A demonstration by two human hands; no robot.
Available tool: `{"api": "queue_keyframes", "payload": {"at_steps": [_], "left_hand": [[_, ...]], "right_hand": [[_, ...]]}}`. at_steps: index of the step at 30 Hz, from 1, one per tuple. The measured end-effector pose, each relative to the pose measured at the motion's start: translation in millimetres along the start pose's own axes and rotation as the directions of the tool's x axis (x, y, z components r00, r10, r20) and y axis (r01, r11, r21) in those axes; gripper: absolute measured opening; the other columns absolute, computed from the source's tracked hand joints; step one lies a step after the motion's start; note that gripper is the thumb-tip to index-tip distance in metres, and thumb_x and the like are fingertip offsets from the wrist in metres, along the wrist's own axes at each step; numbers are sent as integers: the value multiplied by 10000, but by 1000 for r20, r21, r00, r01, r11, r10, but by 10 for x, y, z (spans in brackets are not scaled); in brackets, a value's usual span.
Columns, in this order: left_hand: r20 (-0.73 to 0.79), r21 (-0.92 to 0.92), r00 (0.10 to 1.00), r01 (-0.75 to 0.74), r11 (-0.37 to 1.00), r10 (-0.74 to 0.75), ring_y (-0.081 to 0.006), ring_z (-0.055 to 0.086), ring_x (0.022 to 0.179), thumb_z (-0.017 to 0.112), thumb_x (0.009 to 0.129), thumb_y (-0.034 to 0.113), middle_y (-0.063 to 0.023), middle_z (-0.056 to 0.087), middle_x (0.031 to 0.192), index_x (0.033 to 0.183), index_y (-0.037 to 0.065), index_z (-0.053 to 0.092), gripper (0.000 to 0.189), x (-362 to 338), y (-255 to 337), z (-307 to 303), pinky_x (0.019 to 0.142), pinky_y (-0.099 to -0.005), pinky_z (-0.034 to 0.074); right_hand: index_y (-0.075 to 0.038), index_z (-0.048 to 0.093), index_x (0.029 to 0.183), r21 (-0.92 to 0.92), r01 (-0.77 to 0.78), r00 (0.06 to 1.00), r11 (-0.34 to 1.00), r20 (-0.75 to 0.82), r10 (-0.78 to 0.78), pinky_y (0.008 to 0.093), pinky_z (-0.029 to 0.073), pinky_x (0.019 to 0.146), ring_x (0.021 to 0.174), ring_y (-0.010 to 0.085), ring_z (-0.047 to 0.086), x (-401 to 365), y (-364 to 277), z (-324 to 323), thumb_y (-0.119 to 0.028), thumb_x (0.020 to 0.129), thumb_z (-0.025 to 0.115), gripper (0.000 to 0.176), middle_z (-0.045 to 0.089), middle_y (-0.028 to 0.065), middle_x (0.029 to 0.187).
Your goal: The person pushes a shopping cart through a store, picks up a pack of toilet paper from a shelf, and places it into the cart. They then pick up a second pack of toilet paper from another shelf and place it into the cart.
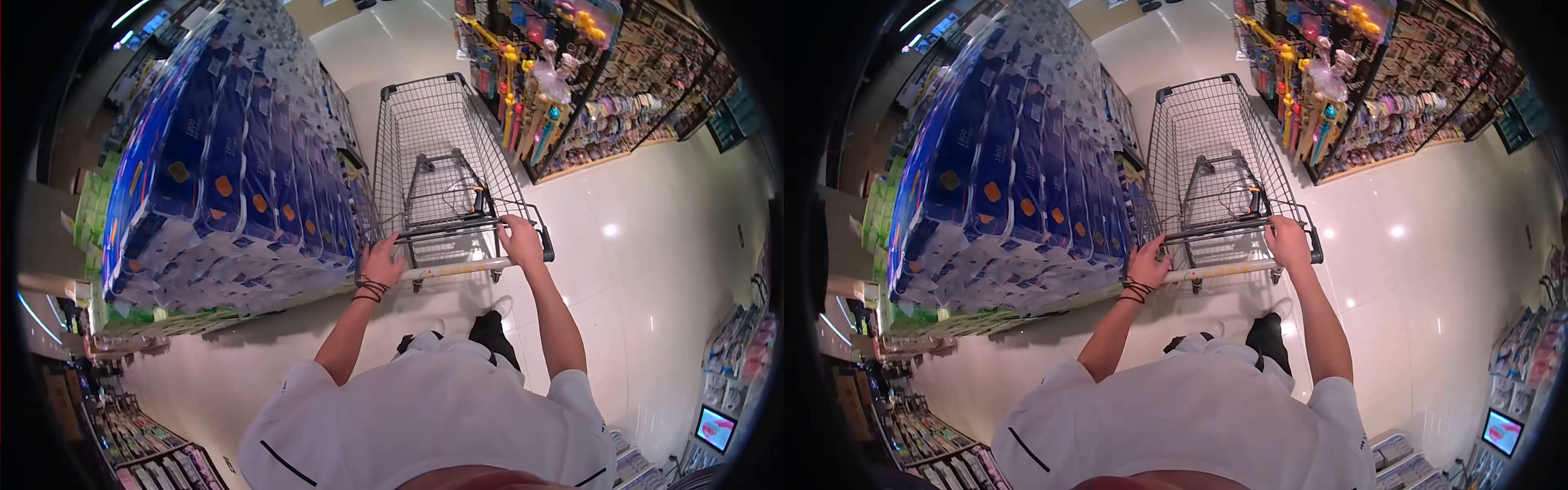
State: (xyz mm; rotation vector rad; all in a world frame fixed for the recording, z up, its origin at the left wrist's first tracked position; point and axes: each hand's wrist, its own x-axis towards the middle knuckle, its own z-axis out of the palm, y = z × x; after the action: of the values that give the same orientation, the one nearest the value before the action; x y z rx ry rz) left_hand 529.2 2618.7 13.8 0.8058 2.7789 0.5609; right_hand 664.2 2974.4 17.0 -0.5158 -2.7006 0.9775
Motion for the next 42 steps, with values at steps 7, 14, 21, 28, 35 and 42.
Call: {"api": "queue_keyframes", "payload": {"at_steps": [7,14,21,28,35,42], "left_hand": [[-36,-52,983,176,983,-178,-308,573,1296,642,886,325,-125,649,1346,1459,165,533,605,305,328,9,1193,-546,294],[-150,-50,949,273,961,-277,-304,599,1249,610,869,270,-141,673,1288,1413,156,572,557,521,484,187,1177,-539,310],[-172,-52,931,318,947,-322,-320,619,1211,602,861,271,-175,690,1235,1406,133,582,563,767,618,101,1170,-528,323],[-217,-73,932,280,957,-289,-331,625,1183,602,865,253,-187,691,1219,1384,122,592,536,1179,354,15,1158,-510,347],[-225,-88,935,260,962,-273,-338,635,1162,620,853,220,-197,699,1204,1347,114,627,505,1938,-116,-157,1147,-482,376],[-257,-89,938,219,972,-235,-336,638,1148,646,828,209,-175,705,1205,1322,101,645,505,3005,-526,-551,1127,-476,390]], "right_hand": [[16,699,1065,24,176,984,984,38,-177,471,534,915,1015,381,674,726,323,-77,-200,914,658,266,720,193,1063],[-19,699,1128,23,207,969,978,133,-208,477,538,926,1031,388,671,1308,458,-147,-195,910,666,282,716,195,1089],[-23,686,1198,45,269,927,962,258,-271,462,533,957,1070,380,668,1834,466,-172,-226,902,685,359,713,186,1152],[-28,706,1195,72,204,950,976,227,-215,456,535,949,1053,392,686,2285,344,-27,-211,905,663,346,721,211,1139],[-26,711,1155,65,157,968,986,189,-166,475,537,921,1013,416,685,3001,127,213,-192,913,656,299,718,233,1098],[-27,711,1110,-38,138,975,990,181,-129,488,544,890,982,420,687,3927,-188,479,-176,900,661,262,725,218,1056]]}}
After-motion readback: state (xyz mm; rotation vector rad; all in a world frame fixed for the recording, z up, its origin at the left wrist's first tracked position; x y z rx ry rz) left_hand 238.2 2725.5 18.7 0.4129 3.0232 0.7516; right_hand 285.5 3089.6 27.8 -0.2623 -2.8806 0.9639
